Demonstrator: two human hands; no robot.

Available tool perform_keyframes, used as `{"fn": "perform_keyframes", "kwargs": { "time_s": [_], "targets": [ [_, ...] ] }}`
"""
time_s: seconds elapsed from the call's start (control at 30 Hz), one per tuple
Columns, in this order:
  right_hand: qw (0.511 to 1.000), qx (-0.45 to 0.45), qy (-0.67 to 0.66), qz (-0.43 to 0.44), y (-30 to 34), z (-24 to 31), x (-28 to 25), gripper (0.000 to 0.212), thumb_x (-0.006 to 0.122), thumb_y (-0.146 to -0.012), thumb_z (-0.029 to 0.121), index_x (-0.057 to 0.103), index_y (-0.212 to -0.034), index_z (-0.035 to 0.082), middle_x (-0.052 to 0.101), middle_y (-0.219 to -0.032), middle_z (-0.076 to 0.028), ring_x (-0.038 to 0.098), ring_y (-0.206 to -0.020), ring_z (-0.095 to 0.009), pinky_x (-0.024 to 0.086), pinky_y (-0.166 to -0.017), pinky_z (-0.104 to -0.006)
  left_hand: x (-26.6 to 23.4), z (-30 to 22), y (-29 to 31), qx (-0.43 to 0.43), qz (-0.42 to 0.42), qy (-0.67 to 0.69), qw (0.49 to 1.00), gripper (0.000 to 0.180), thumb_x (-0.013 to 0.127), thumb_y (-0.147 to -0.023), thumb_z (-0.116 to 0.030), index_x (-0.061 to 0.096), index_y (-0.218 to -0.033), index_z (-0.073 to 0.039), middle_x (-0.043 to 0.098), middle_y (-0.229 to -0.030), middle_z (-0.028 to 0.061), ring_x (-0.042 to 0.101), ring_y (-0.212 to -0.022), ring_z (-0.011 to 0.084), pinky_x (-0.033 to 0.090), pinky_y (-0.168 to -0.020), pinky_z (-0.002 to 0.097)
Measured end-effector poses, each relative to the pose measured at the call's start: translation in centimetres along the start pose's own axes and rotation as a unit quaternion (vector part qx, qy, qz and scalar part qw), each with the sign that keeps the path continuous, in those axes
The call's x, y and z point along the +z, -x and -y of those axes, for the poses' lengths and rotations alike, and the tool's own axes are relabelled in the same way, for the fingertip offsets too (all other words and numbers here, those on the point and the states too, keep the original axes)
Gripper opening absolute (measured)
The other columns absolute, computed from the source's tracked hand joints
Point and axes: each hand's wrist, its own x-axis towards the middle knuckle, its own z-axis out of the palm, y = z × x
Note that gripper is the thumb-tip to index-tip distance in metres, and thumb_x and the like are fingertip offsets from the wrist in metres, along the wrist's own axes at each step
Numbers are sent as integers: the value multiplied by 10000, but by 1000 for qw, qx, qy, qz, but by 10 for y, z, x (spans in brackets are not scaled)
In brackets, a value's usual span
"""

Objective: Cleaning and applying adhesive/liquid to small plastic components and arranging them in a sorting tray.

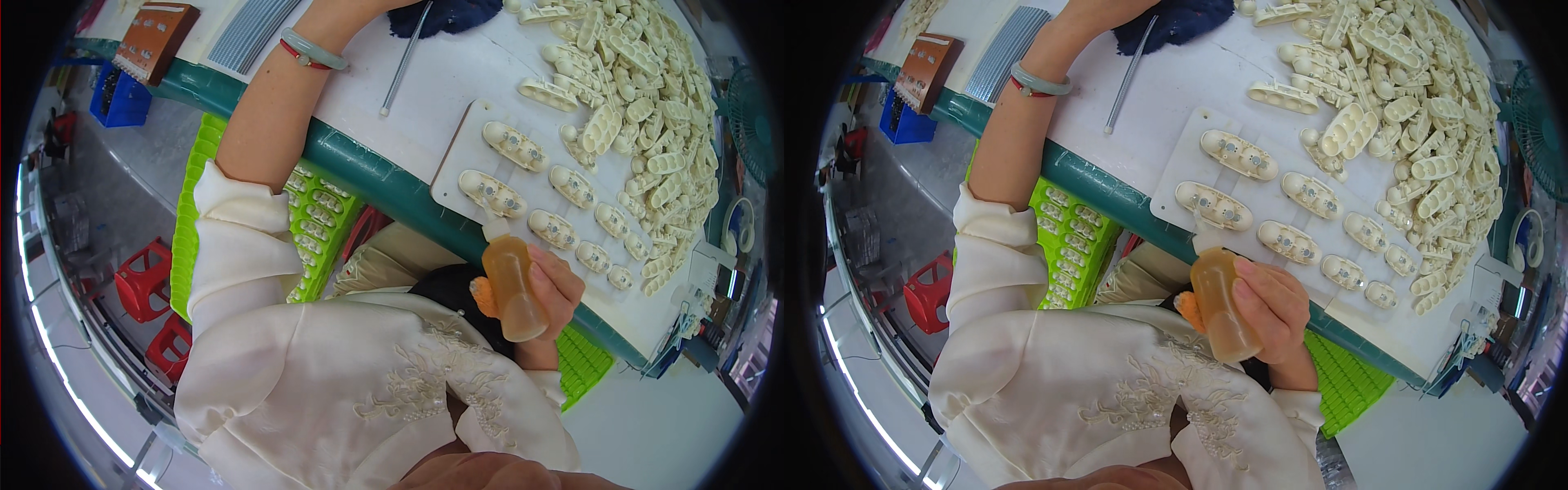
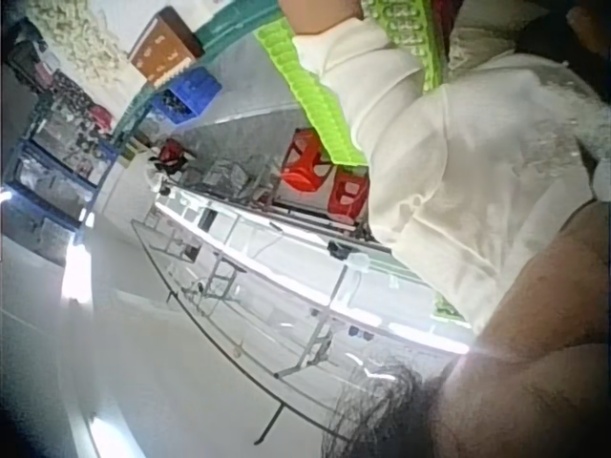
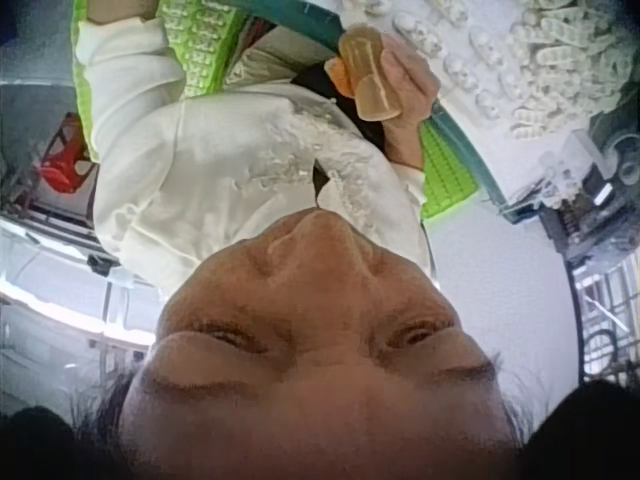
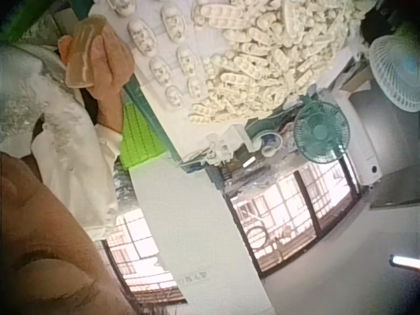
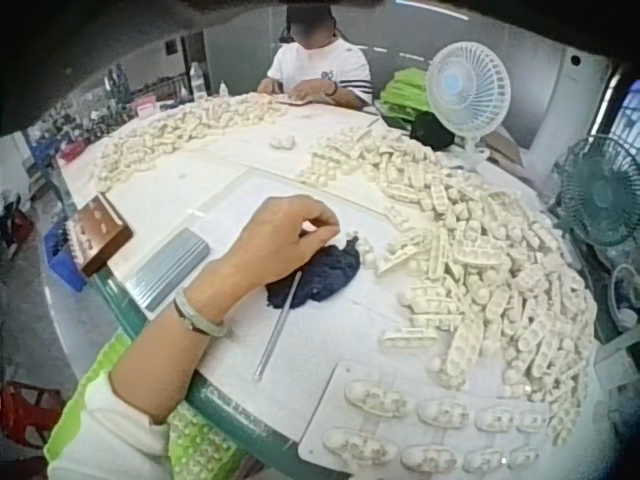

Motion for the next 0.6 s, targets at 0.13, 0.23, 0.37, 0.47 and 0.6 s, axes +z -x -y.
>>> {"fn": "perform_keyframes", "kwargs": {
  "time_s": [0.13,0.23,0.37,0.47,0.6],
  "targets": [
    [996,-38,0,-76,6,0,-3,246,557,-840,-25,522,-1082,-4,549,-1072,-214,601,-851,-295,526,-698,-351,-1,-3,-1,-6,8,-9,1000,147,623,-809,-110,661,-849,26,658,-804,163,647,-726,263,518,-649,327],
    [997,-18,-13,-77,3,2,-2,257,562,-836,-32,526,-1087,13,547,-1075,-214,601,-836,-285,523,-687,-348,-2,-4,1,-16,12,-9,1000,147,625,-814,-110,660,-854,28,659,-805,158,650,-733,255,521,-647,320],
    [997,-31,1,-69,1,-3,1,292,642,-776,26,544,-1045,-31,584,-1052,-260,645,-783,-346,555,-656,-429,4,-4,0,-27,13,8,1000,151,629,-821,-111,660,-864,30,660,-815,156,654,-730,242,522,-643,306],
    [998,-22,-6,-52,0,-1,-1,290,643,-776,26,542,-1041,-33,579,-1071,-265,649,-784,-343,556,-652,-419,-4,-10,0,-74,34,-9,997,149,629,-822,-105,661,-868,32,661,-817,157,653,-708,232,520,-642,299],
    [997,-38,-24,-59,7,-1,-6,278,636,-775,20,549,-1033,-38,580,-1080,-274,649,-796,-349,553,-666,-428,-1,-8,1,-66,33,5,997,149,632,-823,-107,663,-868,32,662,-810,153,650,-691,223,516,-636,295]
  ]
}}
